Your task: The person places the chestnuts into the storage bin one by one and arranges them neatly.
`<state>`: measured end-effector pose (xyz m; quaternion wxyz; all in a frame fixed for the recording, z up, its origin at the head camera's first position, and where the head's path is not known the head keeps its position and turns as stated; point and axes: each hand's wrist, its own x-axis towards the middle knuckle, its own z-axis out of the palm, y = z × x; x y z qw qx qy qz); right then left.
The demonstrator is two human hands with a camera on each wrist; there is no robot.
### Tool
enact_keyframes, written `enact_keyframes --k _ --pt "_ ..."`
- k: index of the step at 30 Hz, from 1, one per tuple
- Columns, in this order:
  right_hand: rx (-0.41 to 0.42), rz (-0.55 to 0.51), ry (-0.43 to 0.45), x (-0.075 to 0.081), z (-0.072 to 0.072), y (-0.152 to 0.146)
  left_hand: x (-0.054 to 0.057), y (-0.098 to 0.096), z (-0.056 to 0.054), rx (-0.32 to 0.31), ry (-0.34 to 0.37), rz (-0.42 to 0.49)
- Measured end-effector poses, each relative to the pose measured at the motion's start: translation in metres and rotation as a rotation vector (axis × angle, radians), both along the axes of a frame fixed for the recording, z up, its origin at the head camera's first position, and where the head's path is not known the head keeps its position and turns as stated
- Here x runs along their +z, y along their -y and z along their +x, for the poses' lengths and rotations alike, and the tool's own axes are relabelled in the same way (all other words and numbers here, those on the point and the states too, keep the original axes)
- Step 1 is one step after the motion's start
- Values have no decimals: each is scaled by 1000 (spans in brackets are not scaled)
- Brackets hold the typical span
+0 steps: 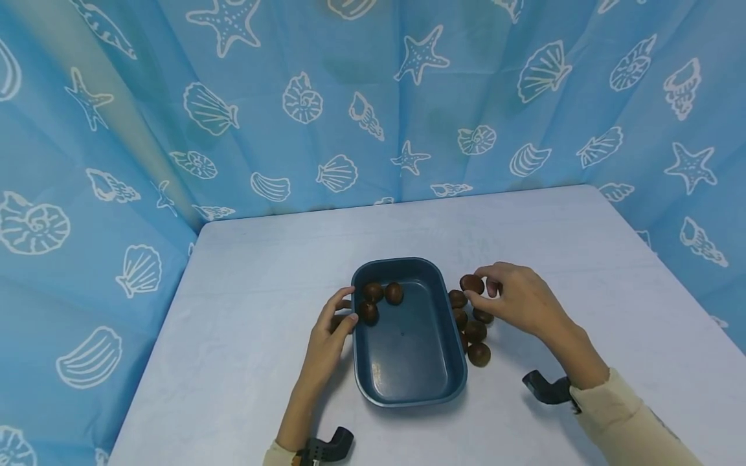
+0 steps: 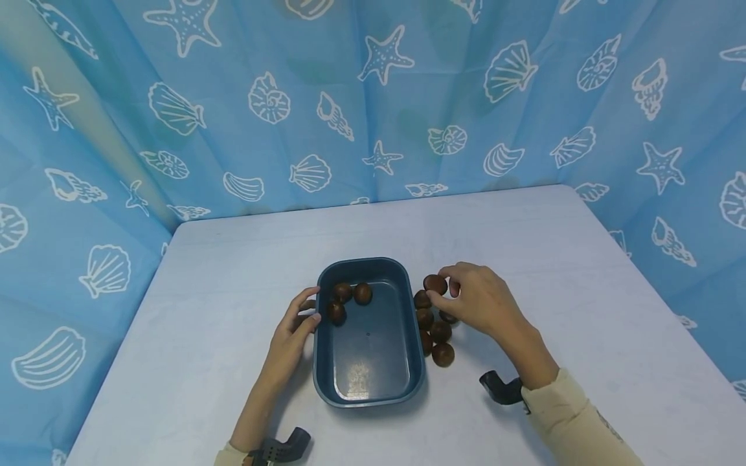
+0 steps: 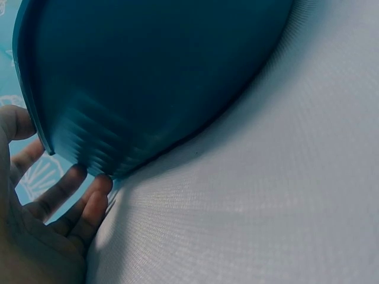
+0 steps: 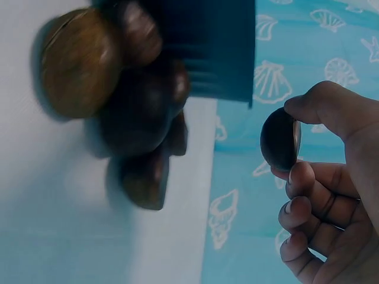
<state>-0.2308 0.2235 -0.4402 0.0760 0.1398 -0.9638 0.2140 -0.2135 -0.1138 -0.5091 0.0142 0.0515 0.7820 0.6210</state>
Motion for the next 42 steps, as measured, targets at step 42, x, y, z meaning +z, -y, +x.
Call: enact_keyframes --k 42 --pt "275 17 -65 -8 -7 95 -11 4 -6 -23 -27 19"
